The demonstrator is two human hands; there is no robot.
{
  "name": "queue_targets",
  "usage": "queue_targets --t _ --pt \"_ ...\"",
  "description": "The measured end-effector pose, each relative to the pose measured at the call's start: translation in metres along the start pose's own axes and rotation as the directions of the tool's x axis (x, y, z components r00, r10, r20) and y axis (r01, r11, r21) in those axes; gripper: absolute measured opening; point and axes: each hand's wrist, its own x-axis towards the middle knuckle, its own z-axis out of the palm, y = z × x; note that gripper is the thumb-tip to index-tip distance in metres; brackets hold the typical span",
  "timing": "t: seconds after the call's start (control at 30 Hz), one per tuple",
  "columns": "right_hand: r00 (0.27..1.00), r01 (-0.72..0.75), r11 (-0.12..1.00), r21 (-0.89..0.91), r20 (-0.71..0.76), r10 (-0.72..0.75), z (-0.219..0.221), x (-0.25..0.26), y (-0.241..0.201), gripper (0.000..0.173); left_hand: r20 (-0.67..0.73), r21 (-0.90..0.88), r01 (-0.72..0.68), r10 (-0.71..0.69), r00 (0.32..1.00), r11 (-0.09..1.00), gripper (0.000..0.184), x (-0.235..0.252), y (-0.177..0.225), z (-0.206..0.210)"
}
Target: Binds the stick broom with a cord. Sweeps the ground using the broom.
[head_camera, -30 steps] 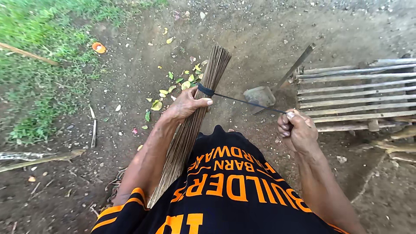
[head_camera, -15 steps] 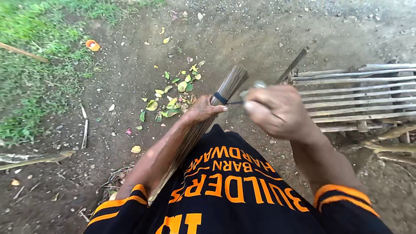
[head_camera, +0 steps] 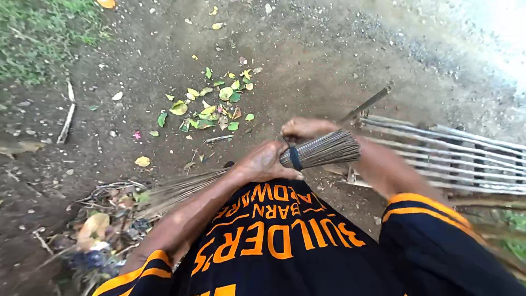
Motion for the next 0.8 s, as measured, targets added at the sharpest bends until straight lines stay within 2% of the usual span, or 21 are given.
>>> queue_targets --t 0.03,0.07,0.1,0.13,0.17,0.23,0.3,0.4,0.47,0.57,0.7,0.77,0.8 --pt "0.975 0.2 0.973 0.119 -0.121 -0.185 0.016 -0.004 0.048 0.031 -0.056 -0.033 0.024 -0.025 0.998 0.999 0.052 -0.003 -0.005 0.001" --pt "0.834 0.547 0.78 0.304 -0.273 -0.479 0.033 0.002 0.112 0.025 -0.117 -0.061 0.052 -0.059 0.991 0.997 0.054 -0.006 -0.009 0.003" --pt "0.947 0.289 0.821 0.493 -0.276 -0.167 0.039 -0.023 0.102 0.02 -0.174 -0.086 0.078 -0.092 0.98 0.993 0.056 -0.008 -0.012 0.005" --pt "0.957 0.084 0.779 0.621 -0.269 0.112 0.044 -0.037 0.077 0.017 -0.217 -0.11 0.093 -0.115 0.969 0.99 0.06 -0.008 -0.015 0.006" --pt "0.943 0.015 0.725 0.689 -0.252 0.219 0.05 -0.045 0.056 0.021 -0.232 -0.123 0.09 -0.117 0.966 0.988 0.068 -0.008 -0.017 0.007" --pt "0.965 0.065 0.639 0.767 -0.211 0.155 0.063 -0.053 0.041 0.029 -0.241 -0.106 0.035 -0.06 0.969 0.994 0.074 -0.003 -0.015 0.008" --pt "0.977 0.174 0.554 0.814 -0.215 0.009 0.069 -0.055 0.041 0.033 -0.257 -0.054 -0.026 0.011 0.966 0.998 0.064 0.002 -0.012 0.004" --pt "0.938 0.345 0.517 0.783 -0.312 -0.153 0.075 -0.058 0.036 0.031 -0.218 -0.102 -0.031 0.008 0.976 0.994 0.052 0.01 -0.004 -0.013" --pt "0.891 0.439 0.531 0.725 -0.427 -0.153 0.082 -0.062 0.029 0.034 -0.158 -0.243 -0.018 -0.021 0.987 0.97 0.047 0.017 -0.001 -0.026" --pt "0.844 0.507 0.554 0.66 -0.512 -0.162 0.091 -0.067 0.021 0.039 -0.053 -0.478 0.02 -0.051 0.997 0.878 0.039 0.022 0.003 -0.041" --pt "0.771 0.598 0.543 0.59 -0.609 -0.188 0.102 -0.062 0.017 0.052 0.015 -0.597 0.073 -0.08 0.997 0.799 0.031 0.022 0.007 -0.045" --pt "0.695 0.623 0.618 0.48 -0.703 -0.154 0.106 -0.059 0.012 0.051 0.025 -0.634 0.067 -0.066 0.998 0.771 0.031 0.021 0.004 -0.044" --pt "0.649 0.6 0.702 0.384 -0.747 -0.147 0.106 -0.058 0.01 0.051 0.027 -0.651 0.066 -0.064 0.998 0.756 0.032 0.02 0.002 -0.044"
